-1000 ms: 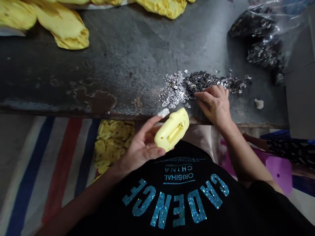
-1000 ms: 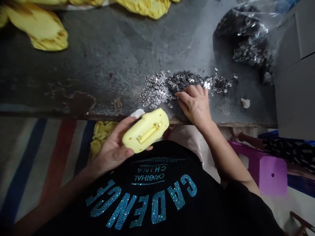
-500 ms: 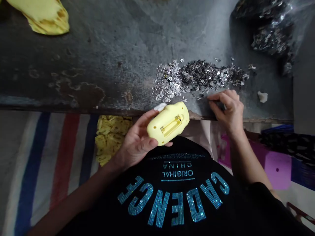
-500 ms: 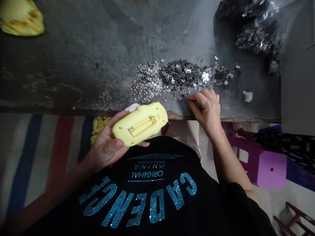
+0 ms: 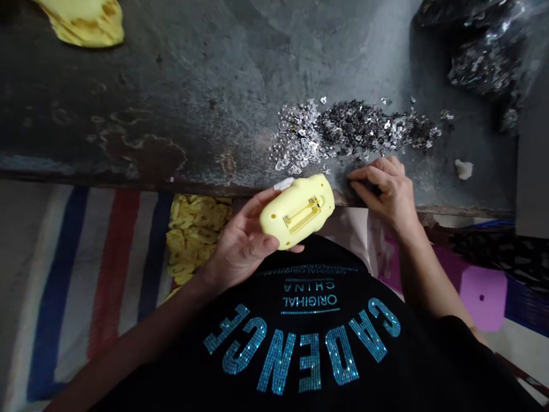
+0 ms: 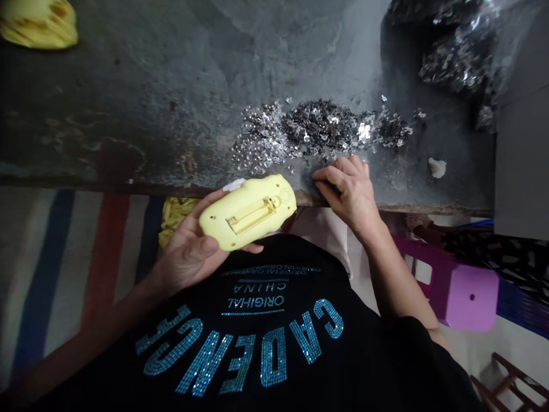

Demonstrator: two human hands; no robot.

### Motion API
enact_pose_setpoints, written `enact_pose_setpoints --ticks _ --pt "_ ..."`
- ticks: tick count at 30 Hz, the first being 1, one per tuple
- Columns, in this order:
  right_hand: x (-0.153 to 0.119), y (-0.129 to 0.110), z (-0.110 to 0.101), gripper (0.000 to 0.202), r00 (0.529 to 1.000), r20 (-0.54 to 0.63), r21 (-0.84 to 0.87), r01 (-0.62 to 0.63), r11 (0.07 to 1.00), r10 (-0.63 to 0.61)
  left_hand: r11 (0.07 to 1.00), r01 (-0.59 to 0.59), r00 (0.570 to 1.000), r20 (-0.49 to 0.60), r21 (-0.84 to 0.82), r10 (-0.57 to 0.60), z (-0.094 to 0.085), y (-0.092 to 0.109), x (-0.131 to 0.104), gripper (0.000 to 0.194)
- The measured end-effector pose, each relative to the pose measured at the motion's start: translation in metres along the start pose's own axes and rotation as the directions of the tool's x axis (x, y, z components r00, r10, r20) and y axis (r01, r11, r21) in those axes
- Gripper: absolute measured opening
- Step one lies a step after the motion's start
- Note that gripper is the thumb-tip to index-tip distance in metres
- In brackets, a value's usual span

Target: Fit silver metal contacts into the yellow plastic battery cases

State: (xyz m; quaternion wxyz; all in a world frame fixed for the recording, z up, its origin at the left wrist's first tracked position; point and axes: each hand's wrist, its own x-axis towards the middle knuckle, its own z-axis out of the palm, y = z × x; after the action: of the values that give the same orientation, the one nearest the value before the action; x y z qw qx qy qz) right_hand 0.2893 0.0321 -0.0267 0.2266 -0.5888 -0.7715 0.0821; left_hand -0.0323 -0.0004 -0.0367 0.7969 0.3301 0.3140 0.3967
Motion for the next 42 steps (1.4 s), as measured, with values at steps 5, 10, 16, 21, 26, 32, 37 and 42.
enact_pose_setpoints --ticks 5,10,16,21,26,32,37,42 --pt "-0.009 0.006 0.0 0.018 0.997 -0.029 0.069 -0.067 0.995 0.069 0.998 0.005 0.999 0.048 -0.068 -0.002 0.002 -0.001 0.006 0.058" --pt "-0.012 -0.014 -0.01 0.012 0.996 -0.071 0.188 -0.046 0.981 0.06 0.998 0.039 0.999 0.023 -0.056 -0.038 0.01 0.0 0.007 0.06" --pt "-0.018 -0.053 -0.035 0.005 0.992 -0.077 0.374 0.12 0.92 -0.098 0.995 0.065 0.997 0.038 -0.076 -0.062 0.025 0.005 0.007 0.064" --pt "-0.021 -0.065 -0.039 0.013 0.99 -0.042 0.315 0.141 0.939 -0.134 0.995 0.064 0.998 0.027 -0.075 -0.062 0.035 0.009 0.004 0.06" --pt "-0.025 -0.073 -0.045 0.018 0.983 -0.01 0.198 0.183 0.963 -0.185 0.994 0.057 0.998 0.03 -0.096 -0.054 0.038 0.008 0.0 0.061" --pt "-0.026 -0.082 -0.049 0.018 0.979 0.044 0.105 0.193 0.976 -0.198 0.993 0.074 0.997 0.013 -0.088 -0.074 0.036 0.005 0.0 0.073" --pt "-0.03 -0.086 -0.048 0.023 0.981 0.009 0.078 0.193 0.978 -0.194 0.989 0.074 0.997 0.039 -0.13 -0.07 0.034 0.004 0.002 0.067" --pt "-0.039 -0.089 -0.046 0.031 0.986 -0.089 0.128 0.152 0.98 -0.141 0.988 0.06 0.998 0.045 -0.14 -0.054 0.034 0.003 0.002 0.062"
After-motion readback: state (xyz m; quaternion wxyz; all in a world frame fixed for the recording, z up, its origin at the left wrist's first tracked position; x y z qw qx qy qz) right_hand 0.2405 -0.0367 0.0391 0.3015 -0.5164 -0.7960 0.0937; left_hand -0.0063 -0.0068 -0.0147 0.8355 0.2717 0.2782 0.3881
